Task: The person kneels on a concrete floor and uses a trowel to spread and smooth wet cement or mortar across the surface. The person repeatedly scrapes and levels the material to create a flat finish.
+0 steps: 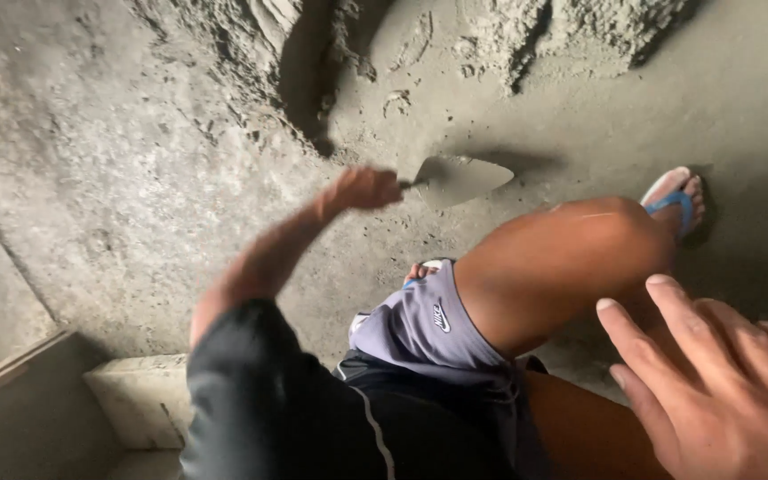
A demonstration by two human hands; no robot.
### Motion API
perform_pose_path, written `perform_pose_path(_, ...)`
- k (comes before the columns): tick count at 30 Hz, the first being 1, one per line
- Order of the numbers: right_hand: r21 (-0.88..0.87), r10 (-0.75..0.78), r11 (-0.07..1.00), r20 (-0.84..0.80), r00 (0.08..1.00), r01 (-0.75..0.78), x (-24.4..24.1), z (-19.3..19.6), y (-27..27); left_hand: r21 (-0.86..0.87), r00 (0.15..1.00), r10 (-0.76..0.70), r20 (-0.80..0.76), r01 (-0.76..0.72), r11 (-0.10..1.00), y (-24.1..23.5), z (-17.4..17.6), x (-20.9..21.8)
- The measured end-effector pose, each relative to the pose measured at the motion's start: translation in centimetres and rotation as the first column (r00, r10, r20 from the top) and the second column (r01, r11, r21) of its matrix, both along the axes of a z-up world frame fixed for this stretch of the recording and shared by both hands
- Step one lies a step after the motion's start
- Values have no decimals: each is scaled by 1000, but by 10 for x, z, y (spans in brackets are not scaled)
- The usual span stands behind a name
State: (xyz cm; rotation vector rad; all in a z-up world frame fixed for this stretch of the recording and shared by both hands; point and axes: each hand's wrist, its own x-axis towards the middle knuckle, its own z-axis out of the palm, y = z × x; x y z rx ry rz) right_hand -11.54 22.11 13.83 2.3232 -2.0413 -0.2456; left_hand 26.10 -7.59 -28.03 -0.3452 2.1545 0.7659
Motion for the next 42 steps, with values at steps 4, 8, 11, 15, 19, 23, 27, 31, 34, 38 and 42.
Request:
perform_pose_path(4,15,-30,999,-1,1000,30,2,-7,3,202,430,439,-789,-493,846,120,-46,77)
perform_pose_path(8,90,-1,996,-49,999,5,-7,-25,9,31,-198,978,66,-979,-201,146,13,39)
perform_pose_path(11,96,-10,995,-72,997,17,6,-10,-7,192,-335,942,1,-925,-329,104,20,-22)
perform_pose_path(15,123,-3,992,-101,995,15,8,-7,-10,298,-325,944,66,-896,-329,32,35,-118)
perform_pose_path(19,94,21,995,-99,995,-12,19,9,-22,347,-515,809,284,-731,-588,11,-13,-206)
perform_pose_path(23,84,28,996,-2,1000,-28,31,26,-37,456,27,908,-419,-858,236,7,-142,-283)
perform_pose_path(27,64,125,990,-10,992,-124,34,24,-40,784,-244,954,172,-552,-282,22,-1,-258)
perform_pose_path(31,106,140,984,40,989,-143,41,17,-40,837,-167,957,239,-464,-290,25,53,-257)
perform_pose_path(34,131,63,989,61,996,-71,41,13,-38,851,-189,981,-44,-522,-62,5,89,-286)
perform_pose_path(38,165,1,986,18,1000,-4,42,22,-40,508,-89,739,-668,-780,365,-34,77,-325)
perform_pose_path(42,141,33,989,-10,999,-31,47,34,-51,395,43,840,-541,-869,299,-73,6,-340)
